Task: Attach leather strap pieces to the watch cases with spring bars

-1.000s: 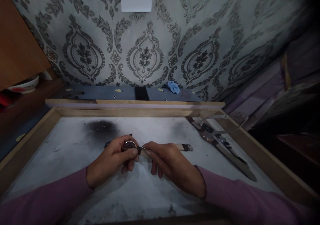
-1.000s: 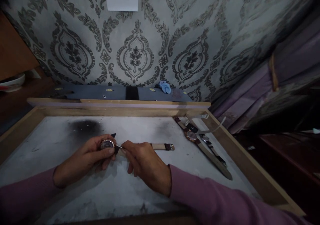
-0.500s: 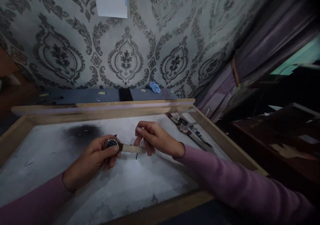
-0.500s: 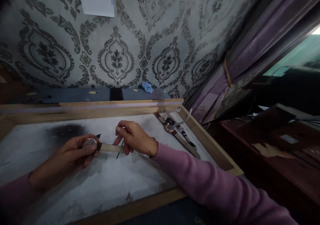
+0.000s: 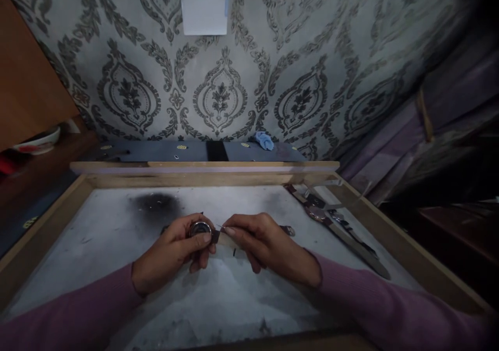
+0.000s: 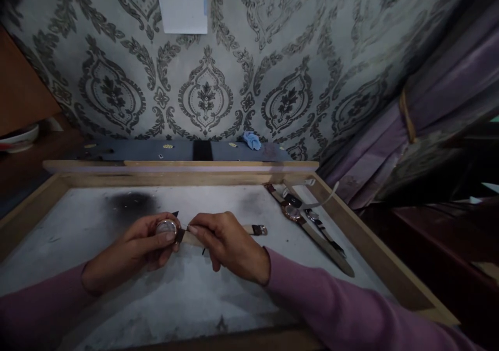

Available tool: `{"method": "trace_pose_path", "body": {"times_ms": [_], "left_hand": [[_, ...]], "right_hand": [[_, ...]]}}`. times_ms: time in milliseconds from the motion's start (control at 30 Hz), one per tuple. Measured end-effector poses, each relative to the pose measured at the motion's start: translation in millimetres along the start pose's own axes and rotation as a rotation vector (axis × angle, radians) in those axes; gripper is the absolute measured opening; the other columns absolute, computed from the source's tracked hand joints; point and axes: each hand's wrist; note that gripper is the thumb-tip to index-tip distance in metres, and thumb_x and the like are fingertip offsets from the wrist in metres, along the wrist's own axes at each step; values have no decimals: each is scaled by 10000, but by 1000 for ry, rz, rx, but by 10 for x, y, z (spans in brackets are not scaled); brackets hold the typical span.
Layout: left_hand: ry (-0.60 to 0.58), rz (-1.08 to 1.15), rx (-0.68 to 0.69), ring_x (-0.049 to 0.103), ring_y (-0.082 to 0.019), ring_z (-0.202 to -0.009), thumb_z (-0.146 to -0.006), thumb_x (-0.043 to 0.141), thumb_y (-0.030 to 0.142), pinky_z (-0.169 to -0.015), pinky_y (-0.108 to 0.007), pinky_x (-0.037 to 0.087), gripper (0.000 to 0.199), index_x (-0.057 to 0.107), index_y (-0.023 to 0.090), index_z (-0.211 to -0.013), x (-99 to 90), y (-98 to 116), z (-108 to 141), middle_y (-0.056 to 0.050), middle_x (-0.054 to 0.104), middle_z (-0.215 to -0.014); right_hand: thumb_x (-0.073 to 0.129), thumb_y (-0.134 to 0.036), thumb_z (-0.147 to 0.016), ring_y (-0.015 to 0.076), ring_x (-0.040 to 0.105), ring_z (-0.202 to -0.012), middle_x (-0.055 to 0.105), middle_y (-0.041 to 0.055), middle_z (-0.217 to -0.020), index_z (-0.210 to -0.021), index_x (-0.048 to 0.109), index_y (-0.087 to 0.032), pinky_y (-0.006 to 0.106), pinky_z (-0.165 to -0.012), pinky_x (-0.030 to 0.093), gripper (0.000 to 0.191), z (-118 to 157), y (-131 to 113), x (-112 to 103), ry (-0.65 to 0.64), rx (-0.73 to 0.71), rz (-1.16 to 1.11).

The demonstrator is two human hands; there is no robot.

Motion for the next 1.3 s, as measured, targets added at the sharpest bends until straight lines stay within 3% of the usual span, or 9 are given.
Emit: {"method": "trace_pose_path", "body": {"times_ms": [733,1300], "left_hand": [[16,50,3,442,-46,-433,-811,660,320,-382,-149,309,227,544,136,-745,60,76,17,36,539,-572],[3,23,18,504,-63,-472,-807,652,315,-391,-166,325,210,544,138,-778,16,6,6,-9,589,-684]], "right_hand": [[447,-309,-955,55,485,-344,486,-50,-415,-971,695,-105,144,-376,376,321,5,-35,-31,-47,8,24],[439,-328,-957,59,498,-348,494,-41,-404,-926,693,-110,138,-370,382,335,-2,-18,-30,-88,33,8]]}}
Point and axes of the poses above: each hand's wrist, its own z-axis away from the middle knuckle, its own x-axis out of the palm, y = z × x
